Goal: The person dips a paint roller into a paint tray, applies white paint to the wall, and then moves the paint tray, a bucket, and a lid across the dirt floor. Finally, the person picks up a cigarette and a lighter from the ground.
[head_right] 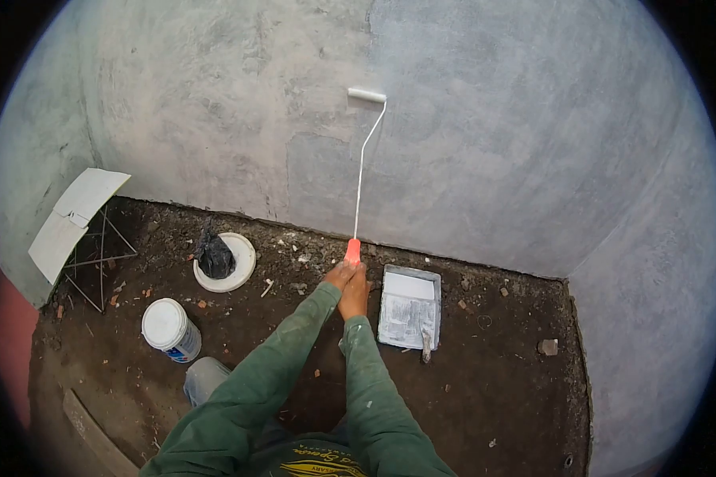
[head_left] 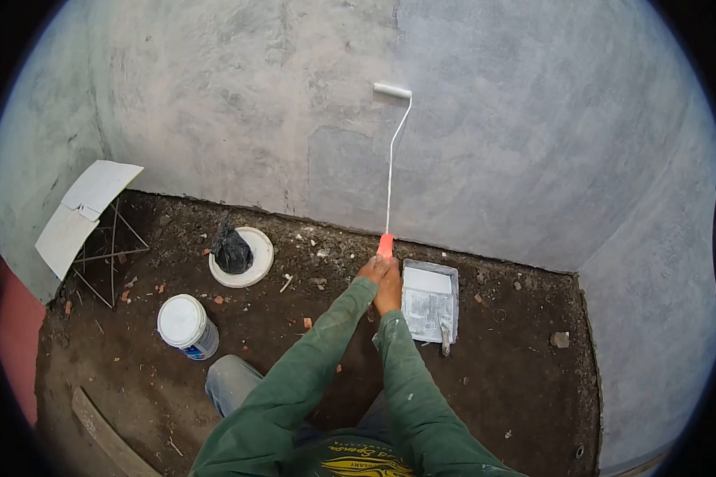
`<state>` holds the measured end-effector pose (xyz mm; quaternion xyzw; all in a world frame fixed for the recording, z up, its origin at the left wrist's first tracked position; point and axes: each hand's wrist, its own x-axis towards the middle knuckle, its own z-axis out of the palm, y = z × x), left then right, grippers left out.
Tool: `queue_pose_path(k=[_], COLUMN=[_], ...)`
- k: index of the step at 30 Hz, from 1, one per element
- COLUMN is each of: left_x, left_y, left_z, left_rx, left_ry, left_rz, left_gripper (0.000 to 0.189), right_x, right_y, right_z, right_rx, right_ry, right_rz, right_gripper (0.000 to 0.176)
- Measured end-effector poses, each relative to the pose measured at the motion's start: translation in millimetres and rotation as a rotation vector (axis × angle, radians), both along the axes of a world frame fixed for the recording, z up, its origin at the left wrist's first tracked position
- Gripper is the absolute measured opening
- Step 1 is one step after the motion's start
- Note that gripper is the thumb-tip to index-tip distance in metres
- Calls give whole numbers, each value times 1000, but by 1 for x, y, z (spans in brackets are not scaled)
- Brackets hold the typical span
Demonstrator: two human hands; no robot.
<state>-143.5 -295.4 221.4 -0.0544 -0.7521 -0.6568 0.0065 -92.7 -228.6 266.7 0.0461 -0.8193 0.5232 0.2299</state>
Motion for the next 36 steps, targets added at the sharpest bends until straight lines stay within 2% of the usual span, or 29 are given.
queue_pose_path(k=[4,8,10,13,21,24,25,26,28,29,31,33,36], left_x=[23,34,41,7,8,9,9,29,54,43,47,28,-2], left_y=[1,4,4,4,12,15,17,37,20,23,17,16,11], left_z=[-15,-38,-43,-133,-191,-196,-198,-162,-58,-50,26,74,140], left_rx=[9,-8,103,27,0,-11,-13,-12,65,-12,21,19,-110], left_ry=[-108,-61,-96,-49,-44,-27,-18,-4,-42,30,147,228,246], left_rz=[-11,39,-4,-10,-5,-3,2,6,42,92,55,79,137], left_gripper=[58,58,58,53,52,51,51,51,49,48,50,51,54], right_x=[12,25,28,33,36,57,60,59,54,47,31,14,-9], right_y=[3,6,5,5,12,14,15,16,17,18,20,19,15], right_z=[-24,-40,-49,-62,-103,-79,-69,-60,-42,-30,9,56,118], right_rx=[-19,-12,-13,-3,50,-48,31,32,-66,-20,-38,31,31], right_ry=[-84,-133,-137,-192,-207,-229,-261,-247,-192,-119,13,162,204], right_rz=[16,12,15,-7,-58,-11,-56,-53,-20,-21,17,25,13], right_gripper=[28,27,27,27,33,33,34,34,36,36,34,30,29])
